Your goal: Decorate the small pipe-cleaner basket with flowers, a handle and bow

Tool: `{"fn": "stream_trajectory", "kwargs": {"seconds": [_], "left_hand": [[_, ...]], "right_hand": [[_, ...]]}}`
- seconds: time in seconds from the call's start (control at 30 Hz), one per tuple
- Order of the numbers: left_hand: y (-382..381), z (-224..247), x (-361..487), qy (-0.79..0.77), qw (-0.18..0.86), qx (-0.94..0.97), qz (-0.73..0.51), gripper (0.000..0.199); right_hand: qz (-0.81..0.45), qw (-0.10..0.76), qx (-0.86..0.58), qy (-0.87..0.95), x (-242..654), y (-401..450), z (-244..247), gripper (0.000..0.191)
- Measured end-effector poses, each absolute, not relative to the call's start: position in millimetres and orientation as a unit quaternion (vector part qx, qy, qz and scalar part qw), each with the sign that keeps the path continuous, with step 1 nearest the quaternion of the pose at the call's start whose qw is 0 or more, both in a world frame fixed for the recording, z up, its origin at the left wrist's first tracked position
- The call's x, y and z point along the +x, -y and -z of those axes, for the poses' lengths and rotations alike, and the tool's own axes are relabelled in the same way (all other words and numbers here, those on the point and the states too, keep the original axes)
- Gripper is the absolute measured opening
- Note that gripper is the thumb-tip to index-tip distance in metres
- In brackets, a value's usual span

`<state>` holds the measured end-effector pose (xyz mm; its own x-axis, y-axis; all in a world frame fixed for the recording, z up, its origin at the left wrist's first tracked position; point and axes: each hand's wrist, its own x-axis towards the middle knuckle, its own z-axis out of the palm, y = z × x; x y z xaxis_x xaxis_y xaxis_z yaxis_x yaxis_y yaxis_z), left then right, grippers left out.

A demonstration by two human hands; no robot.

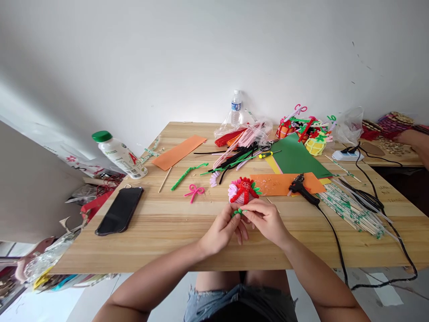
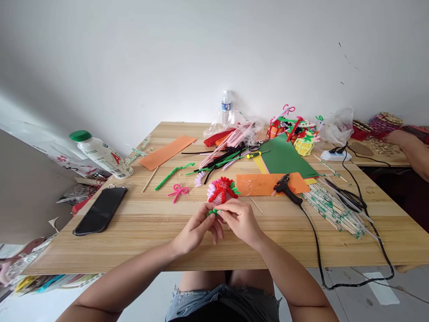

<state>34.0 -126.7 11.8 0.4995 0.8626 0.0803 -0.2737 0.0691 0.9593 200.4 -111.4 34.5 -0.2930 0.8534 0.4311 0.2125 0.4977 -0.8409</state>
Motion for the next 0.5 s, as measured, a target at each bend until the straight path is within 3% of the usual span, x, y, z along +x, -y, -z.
{"fn": "stream_trajectory", "kwargs": {"seconds": [0.13,0.23,0.43,0.5], "left_hand": [[124.4,-20.3,27.7,-0.324,0.588,0.610,-0.421,0.041],[124.4,-23.5,23.6,-0.357,0.482,0.657,-0.457,0.038],[123.4,-18.5,27.1,-0.364,0.622,0.543,-0.431,0.046],[123.9,-15.5,29.4,-0.375,0.626,0.517,-0.448,0.046]], "right_hand": [[-0.425,0.444,-0.391,0.686,204.6,111.4,-33.1,0.023],[-0.444,0.427,-0.389,0.686,205.6,113.2,-36.1,0.019],[-0.456,0.439,-0.336,0.698,205.1,114.7,-39.0,0.020],[-0.484,0.444,-0.336,0.675,204.4,116.2,-36.4,0.026]]}}
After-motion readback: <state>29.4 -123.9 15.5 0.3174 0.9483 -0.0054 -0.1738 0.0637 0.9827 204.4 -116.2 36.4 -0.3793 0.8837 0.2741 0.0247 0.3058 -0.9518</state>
